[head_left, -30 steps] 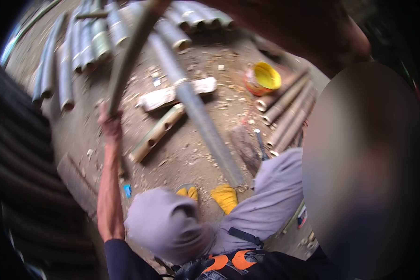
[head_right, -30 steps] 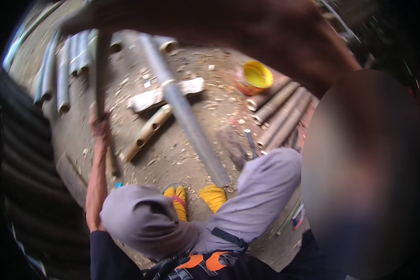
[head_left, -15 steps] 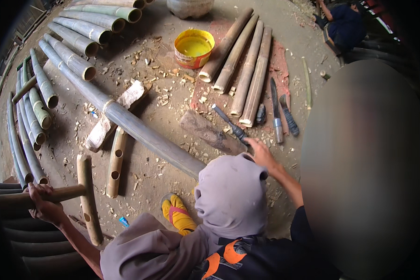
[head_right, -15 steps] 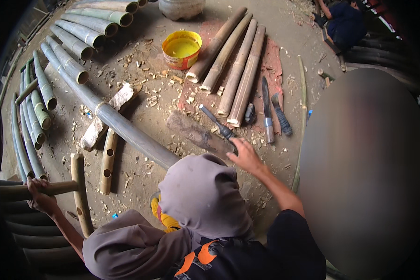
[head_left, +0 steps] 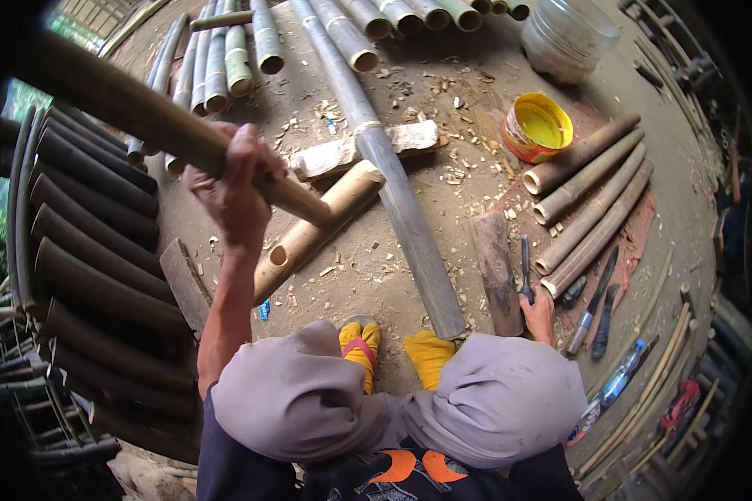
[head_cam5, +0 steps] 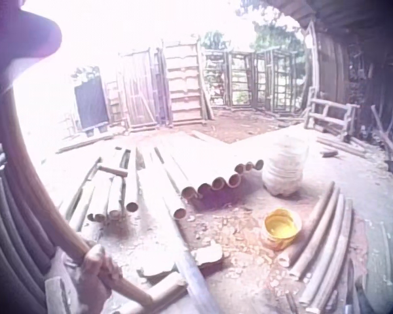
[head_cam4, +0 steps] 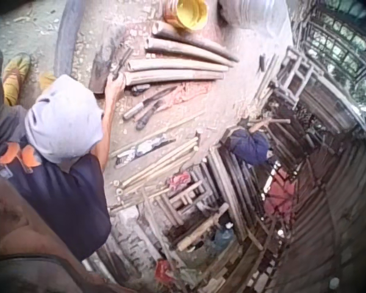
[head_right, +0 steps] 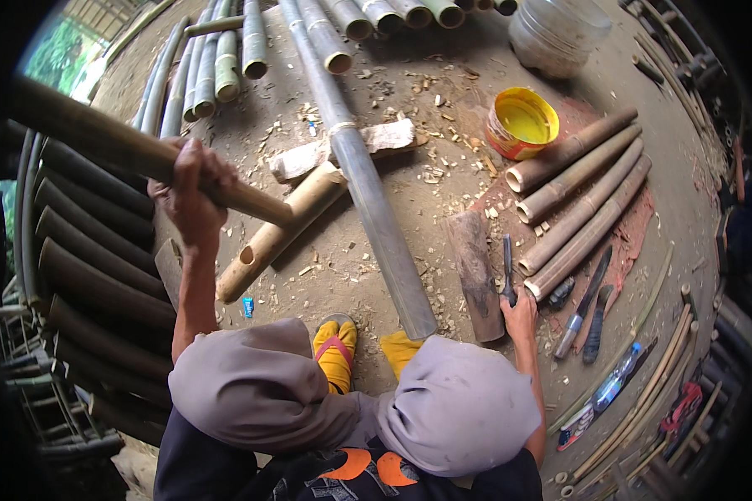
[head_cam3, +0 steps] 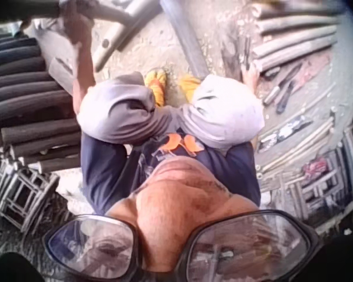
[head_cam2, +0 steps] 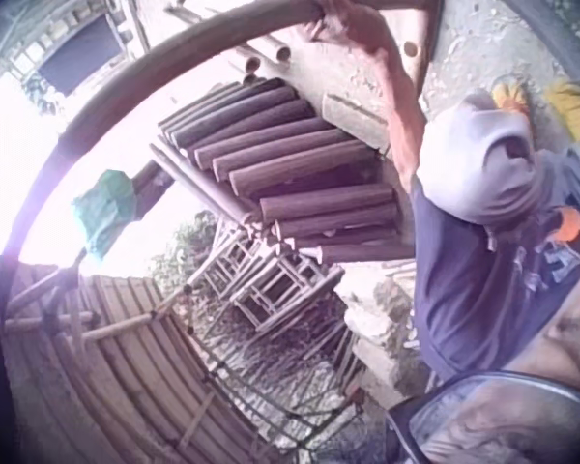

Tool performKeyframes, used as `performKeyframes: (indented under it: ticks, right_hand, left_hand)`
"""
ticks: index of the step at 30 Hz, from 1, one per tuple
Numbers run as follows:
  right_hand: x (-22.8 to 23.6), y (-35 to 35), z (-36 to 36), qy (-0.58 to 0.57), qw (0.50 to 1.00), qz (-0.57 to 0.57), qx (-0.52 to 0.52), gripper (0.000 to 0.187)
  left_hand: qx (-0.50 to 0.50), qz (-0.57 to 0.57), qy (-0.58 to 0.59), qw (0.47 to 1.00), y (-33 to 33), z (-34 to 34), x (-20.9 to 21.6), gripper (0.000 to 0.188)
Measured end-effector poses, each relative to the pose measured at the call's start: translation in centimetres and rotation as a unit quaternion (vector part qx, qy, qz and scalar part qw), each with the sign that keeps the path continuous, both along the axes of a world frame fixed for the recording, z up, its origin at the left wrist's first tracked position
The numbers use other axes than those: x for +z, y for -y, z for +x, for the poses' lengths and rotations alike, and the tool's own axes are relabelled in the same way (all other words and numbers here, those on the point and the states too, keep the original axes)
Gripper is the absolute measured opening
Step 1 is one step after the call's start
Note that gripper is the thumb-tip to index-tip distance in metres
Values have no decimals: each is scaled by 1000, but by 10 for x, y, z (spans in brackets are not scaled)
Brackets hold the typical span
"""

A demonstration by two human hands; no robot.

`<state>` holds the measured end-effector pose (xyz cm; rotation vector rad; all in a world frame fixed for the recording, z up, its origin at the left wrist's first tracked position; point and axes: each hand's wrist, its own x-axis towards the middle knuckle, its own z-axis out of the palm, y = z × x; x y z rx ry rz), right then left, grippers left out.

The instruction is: The person measures, carves, and fits bamboo poles together using a knife, hammer, and measuring tape while sitting on the ground.

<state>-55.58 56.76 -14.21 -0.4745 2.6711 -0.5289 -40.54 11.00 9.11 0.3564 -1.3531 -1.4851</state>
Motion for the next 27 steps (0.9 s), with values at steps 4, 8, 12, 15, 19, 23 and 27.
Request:
performKeyframes:
  ticks: [4,8,12,15,19,23,27]
  right_hand:
    - [13,5,12,-67,997,-27,31,38]
    - [74,40,24,252,884,-308,-245,27]
    - [132,92,12,237,766,-563,-199,22]
    - [135,106,4,213,811,-513,-183,23]
    - [139,122,10,396,672,-608,-149,21]
    - [163,148,14,473,584,-641,-156,27]
    - [160,177,8,510,590,-589,-212,18]
  left_hand:
    - [-9,9,1,1000,-9,5,2,9]
    - [3,11,35,999,-14,5,-1,9]
    - [-19,10,23,999,-15,2,-7,10]
    - [-21,-1,42,999,-17,2,-4,12]
    - [-22,6,9,1000,-11,4,-5,10]
    - [-11,-6,5,1000,-6,5,-6,10]
    - [-3,-13,5,1000,-4,5,-10,10]
